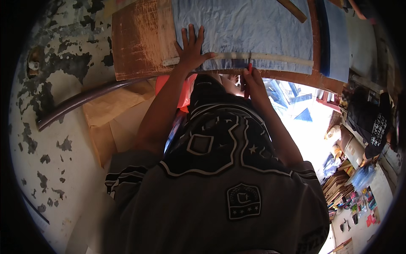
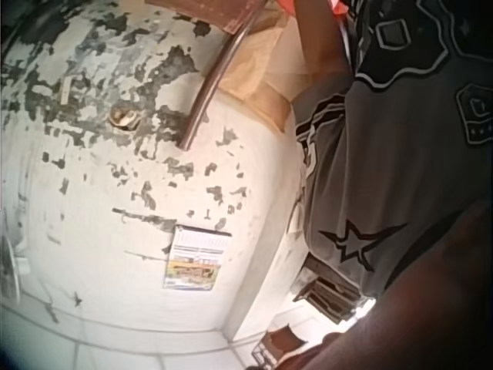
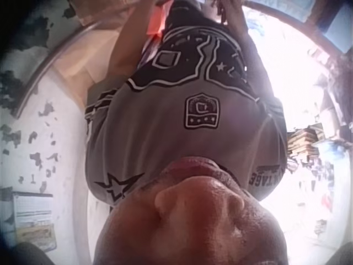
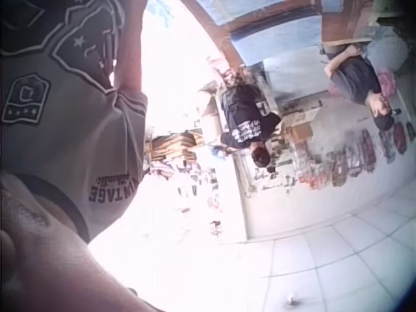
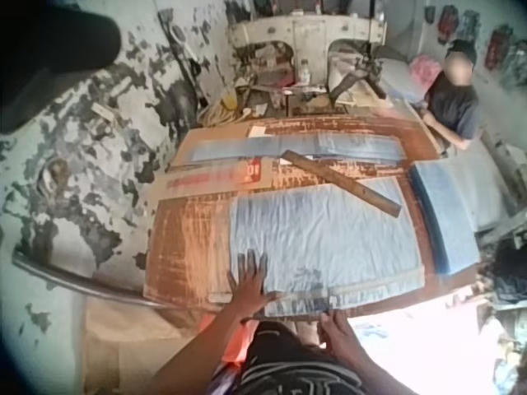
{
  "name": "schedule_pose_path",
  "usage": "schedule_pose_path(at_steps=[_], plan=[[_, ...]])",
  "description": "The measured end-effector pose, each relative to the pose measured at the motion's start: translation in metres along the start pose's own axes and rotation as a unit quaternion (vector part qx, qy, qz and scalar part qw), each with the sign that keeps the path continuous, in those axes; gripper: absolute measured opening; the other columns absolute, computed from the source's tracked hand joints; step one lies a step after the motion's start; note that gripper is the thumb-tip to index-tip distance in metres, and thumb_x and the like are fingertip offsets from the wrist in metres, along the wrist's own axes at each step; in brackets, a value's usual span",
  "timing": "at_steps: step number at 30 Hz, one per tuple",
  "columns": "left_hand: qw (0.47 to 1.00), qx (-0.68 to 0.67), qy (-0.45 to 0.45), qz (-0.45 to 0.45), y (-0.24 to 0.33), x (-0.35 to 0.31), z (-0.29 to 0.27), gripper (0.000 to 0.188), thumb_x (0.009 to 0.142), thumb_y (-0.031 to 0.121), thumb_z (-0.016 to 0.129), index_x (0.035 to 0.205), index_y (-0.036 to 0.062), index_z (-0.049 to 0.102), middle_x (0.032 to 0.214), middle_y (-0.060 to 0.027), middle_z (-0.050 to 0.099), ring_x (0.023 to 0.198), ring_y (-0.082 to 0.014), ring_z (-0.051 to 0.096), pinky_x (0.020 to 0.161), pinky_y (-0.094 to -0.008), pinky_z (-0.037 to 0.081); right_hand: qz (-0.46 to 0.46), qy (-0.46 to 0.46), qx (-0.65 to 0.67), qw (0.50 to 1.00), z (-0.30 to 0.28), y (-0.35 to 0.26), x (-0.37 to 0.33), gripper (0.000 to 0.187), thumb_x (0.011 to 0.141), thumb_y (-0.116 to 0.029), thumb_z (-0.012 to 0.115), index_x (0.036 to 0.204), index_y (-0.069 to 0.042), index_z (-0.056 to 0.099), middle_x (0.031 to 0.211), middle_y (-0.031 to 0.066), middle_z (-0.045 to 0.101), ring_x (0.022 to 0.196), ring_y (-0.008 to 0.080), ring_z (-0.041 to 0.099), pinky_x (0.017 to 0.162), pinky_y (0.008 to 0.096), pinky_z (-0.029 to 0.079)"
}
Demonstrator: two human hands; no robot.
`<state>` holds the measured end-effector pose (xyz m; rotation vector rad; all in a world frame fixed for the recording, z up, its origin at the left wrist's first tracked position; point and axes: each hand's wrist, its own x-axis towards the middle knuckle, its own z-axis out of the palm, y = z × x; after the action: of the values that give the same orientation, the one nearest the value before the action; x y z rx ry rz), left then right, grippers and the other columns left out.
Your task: The person uses a ruler and a small blade to mark and cut rectangular pieces from a large sheet of blue material on a wooden table.
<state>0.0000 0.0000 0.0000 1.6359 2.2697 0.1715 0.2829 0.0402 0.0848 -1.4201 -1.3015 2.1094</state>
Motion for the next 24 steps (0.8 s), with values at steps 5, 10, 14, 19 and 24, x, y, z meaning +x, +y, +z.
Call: schedule_pose_path(at_steps=[5, 10, 14, 19, 24], plan=[[1.0, -0.015, 0.015, 0.006, 0.002, -0.001, 0.005, 0.123, 0.076, 0.077, 0.072, 0.167, 0.0306, 0.003, 0.173, -0.0182, -0.008, 0.157, -0.0448, -0.014, 0.109, -0.0834, 0.007, 0.097, -0.034, 0.028, 0.994, 0.02, 0.032, 0.008, 0.042, 0.109, -0.048, 0.047, 0.112, -0.007, 0.055, 0.065, -0.0023, 0.043, 0.056, 0.0095, 0.043, 0.055, 0.0274, 0.039], [0.999, -0.018, 0.026, 0.006, -0.003, -0.002, 0.007, 0.123, 0.075, 0.076, 0.072, 0.167, 0.0304, 0.004, 0.173, -0.018, -0.007, 0.157, -0.044, -0.014, 0.109, -0.0832, 0.006, 0.114, -0.062, -0.008, 0.991, 0.038, 0.039, 0.015, 0.046, 0.109, -0.051, 0.044, 0.111, -0.007, 0.054, 0.065, -0.0003, 0.047, 0.051, 0.0108, 0.046, 0.049, 0.0273, 0.039], [0.999, -0.043, 0.028, 0.007, -0.002, 0.0, 0.004, 0.122, 0.075, 0.075, 0.073, 0.167, 0.0304, 0.006, 0.173, -0.0179, -0.006, 0.158, -0.0423, -0.015, 0.11, -0.0821, 0.003, 0.112, -0.066, -0.044, 0.991, 0.041, 0.04, 0.017, 0.048, 0.107, -0.05, 0.044, 0.117, -0.004, 0.053, 0.067, 0.0026, 0.049, 0.051, 0.0148, 0.051, 0.046, 0.0302, 0.04], [0.999, -0.05, 0.018, -0.001, 0.002, -0.001, -0.001, 0.121, 0.076, 0.073, 0.074, 0.167, 0.03, 0.006, 0.173, -0.0158, -0.009, 0.158, -0.0397, -0.016, 0.112, -0.0801, -0.002, 0.087, -0.066, -0.076, 0.991, 0.042, 0.043, 0.023, 0.049, 0.107, -0.051, 0.044, 0.117, -0.004, 0.053, 0.067, 0.0043, 0.052, 0.05, 0.0161, 0.053, 0.044, 0.031, 0.04], [0.999, -0.042, 0.001, -0.012, 0.005, -0.001, -0.004, 0.121, 0.078, 0.073, 0.073, 0.167, 0.0307, 0.003, 0.173, -0.0143, -0.012, 0.157, -0.0386, -0.018, 0.113, -0.0793, -0.004, 0.092, -0.062, -0.073, 0.991, 0.045, 0.045, 0.024, 0.051, 0.107, -0.055, 0.044, 0.109, -0.005, 0.053, 0.067, 0.0027, 0.05, 0.05, 0.0127, 0.049, 0.047, 0.0279, 0.039]])
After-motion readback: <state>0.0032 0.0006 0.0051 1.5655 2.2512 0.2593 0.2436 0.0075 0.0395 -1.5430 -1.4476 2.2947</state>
